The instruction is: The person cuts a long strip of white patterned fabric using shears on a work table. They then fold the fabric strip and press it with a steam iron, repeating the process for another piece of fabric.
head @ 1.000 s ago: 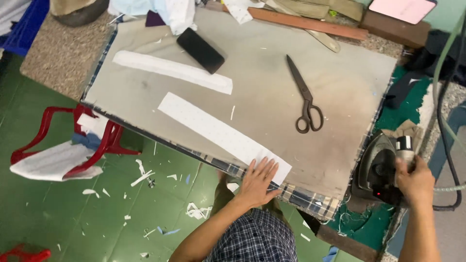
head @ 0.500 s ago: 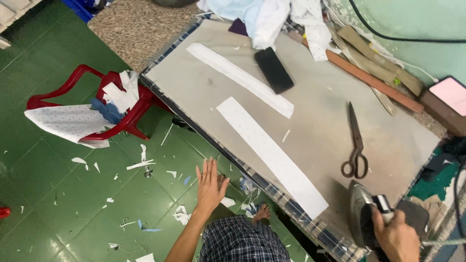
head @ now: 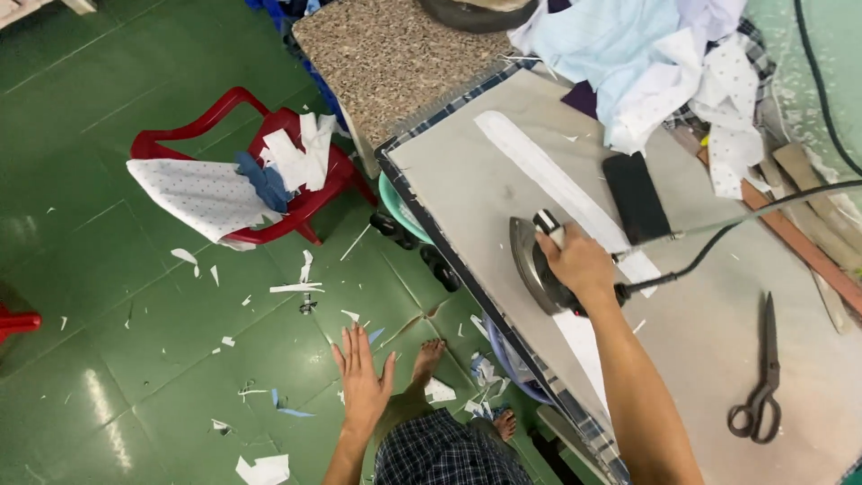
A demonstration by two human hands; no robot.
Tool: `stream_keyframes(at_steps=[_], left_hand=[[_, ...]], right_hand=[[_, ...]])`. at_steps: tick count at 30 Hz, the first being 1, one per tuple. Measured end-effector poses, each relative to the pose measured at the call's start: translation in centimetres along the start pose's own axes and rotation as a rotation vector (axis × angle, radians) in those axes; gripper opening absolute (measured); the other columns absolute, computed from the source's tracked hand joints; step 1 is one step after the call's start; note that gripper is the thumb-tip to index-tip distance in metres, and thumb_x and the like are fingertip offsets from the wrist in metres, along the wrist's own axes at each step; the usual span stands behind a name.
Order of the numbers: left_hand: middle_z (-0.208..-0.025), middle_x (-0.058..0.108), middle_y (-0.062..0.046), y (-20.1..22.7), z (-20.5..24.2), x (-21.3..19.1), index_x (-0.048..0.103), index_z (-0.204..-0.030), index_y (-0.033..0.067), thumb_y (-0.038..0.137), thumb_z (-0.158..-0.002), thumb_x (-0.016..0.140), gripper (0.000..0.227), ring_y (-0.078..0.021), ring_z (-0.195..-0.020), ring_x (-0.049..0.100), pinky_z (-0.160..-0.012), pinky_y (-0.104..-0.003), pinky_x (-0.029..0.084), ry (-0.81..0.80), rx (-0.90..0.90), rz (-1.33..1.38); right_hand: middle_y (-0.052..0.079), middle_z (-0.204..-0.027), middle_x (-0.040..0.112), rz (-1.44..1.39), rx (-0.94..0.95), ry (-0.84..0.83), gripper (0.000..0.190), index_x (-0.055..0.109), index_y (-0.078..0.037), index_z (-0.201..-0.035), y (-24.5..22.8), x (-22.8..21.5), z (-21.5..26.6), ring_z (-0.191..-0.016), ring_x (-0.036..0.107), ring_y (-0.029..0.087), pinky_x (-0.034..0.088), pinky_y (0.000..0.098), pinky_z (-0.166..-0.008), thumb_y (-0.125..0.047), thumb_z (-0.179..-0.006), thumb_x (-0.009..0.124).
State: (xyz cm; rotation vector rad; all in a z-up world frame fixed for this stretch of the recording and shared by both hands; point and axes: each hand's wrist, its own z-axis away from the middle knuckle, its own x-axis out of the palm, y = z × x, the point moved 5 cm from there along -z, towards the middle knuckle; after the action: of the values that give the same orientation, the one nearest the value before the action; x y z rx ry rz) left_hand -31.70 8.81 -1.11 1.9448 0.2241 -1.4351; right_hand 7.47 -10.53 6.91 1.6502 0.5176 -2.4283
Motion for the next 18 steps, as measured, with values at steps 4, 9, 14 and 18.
stream_keyframes(at_steps=[4, 9, 14, 18], left_hand=[[-0.167, 0.024, -0.02, 0.9, -0.9, 0.2, 0.024, -0.159, -0.0015, 0.047, -0.103, 0.048, 0.077, -0.0338, -0.157, 0.015, -0.129, -0.054, 0.008, -0.076, -0.019, 0.026], [-0.168, 0.022, -0.019, 6.3, -3.9, 2.0, 0.025, -0.158, -0.002, 0.05, -0.106, 0.039, 0.075, -0.0321, -0.157, 0.015, -0.13, -0.052, 0.007, -0.142, 0.134, -0.005], [-0.159, 0.035, -0.031, 15.8, -5.8, 4.5, 0.031, -0.156, -0.0056, 0.036, -0.095, 0.069, 0.083, -0.0464, -0.15, 0.028, -0.12, -0.064, 0.015, -0.083, 0.497, 0.246], [-0.158, 0.034, -0.031, 24.0, -4.5, 7.8, 0.034, -0.154, -0.0068, 0.04, -0.096, 0.066, 0.08, -0.0464, -0.15, 0.027, -0.121, -0.064, 0.013, -0.214, 0.71, 0.259]], right_hand=[[0.019, -0.083, 0.072, -0.036, -0.19, 0.047, 0.062, 0.051, -0.006, -0.137, -4.2, -0.9, -3.0, -0.077, 0.068, 0.048, 0.052, 0.0565, -0.064, -0.057, -0.104, 0.04], [0.02, -0.073, 0.063, -0.193, -0.135, 0.007, 0.051, 0.05, -0.001, -0.107, -1.7, -0.6, -0.7, -0.069, 0.062, 0.045, 0.045, 0.0535, -0.058, -0.052, -0.108, 0.043], [0.028, -0.096, 0.074, -0.147, 0.163, -0.091, 0.053, 0.059, 0.001, -0.121, 4.2, -2.9, 8.9, -0.093, 0.076, 0.041, 0.062, 0.0506, -0.076, -0.047, -0.104, 0.044], [0.025, -0.097, 0.075, -0.17, 0.308, -0.136, 0.058, 0.056, -0.003, -0.115, 12.5, -2.0, 16.9, -0.096, 0.076, 0.041, 0.061, 0.0518, -0.082, -0.057, -0.103, 0.039]])
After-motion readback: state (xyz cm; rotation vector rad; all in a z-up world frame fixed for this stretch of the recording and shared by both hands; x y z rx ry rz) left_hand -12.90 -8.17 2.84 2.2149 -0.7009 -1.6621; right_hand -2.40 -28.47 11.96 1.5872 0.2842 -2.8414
